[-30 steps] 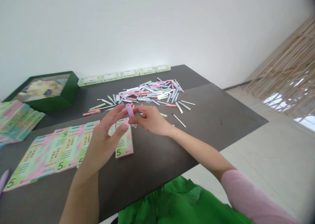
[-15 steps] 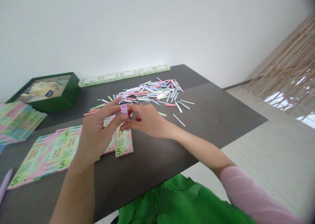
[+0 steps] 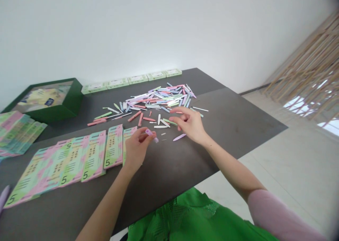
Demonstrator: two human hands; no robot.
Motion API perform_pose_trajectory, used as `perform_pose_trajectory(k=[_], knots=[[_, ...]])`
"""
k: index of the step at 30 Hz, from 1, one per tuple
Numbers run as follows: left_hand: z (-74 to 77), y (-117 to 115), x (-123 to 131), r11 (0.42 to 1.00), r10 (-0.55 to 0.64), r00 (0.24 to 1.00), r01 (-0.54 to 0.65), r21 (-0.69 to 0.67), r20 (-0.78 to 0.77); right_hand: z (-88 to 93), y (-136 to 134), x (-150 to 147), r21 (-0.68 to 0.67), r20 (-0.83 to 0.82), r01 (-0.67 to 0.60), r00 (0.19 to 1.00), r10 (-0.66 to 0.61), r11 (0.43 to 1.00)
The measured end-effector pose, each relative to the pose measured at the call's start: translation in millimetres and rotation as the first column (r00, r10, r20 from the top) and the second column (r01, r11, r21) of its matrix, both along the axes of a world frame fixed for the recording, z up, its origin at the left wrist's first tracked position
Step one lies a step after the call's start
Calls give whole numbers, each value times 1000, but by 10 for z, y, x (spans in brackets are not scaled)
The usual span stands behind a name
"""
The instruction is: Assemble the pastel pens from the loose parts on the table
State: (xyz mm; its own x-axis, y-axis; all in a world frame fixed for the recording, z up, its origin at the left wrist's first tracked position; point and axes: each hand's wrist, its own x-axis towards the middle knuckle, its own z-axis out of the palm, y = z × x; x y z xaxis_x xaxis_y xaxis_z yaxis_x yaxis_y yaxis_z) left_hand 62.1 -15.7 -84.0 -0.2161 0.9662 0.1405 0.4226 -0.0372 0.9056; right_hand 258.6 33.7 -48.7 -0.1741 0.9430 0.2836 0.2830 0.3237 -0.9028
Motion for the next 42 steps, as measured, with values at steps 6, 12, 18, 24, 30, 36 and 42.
perform_pose_trajectory(k=[6, 12, 18, 24, 30, 36, 42], knots=[[-354, 43, 21, 989, -99, 991, 88, -118, -88, -97, -28, 92, -65, -21, 1, 1000, -3, 998], [-455, 15, 3, 984, -129, 984, 112, -136, -124, -176, -2, 104, -57, -46, 2, 999, -4, 998], [-74, 21, 14, 998, -52, 998, 50, 42, 33, -144, 7, 147, -25, -50, 8, 999, -9, 1000], [652, -57, -22, 945, -91, 969, 11, 327, 230, -55, 8, 177, 17, -32, 12, 999, -12, 1000], [809, -89, -96, 909, -196, 929, 53, 413, 313, -89, 27, 171, 48, 15, -33, 999, 32, 998], [883, -132, -143, 902, -225, 899, 47, 428, 376, -177, 27, 239, 57, 106, -99, 990, 93, 993], [978, -130, -145, 897, -219, 899, 32, 442, 379, -231, 9, 296, 54, 148, -123, 983, 113, 991]])
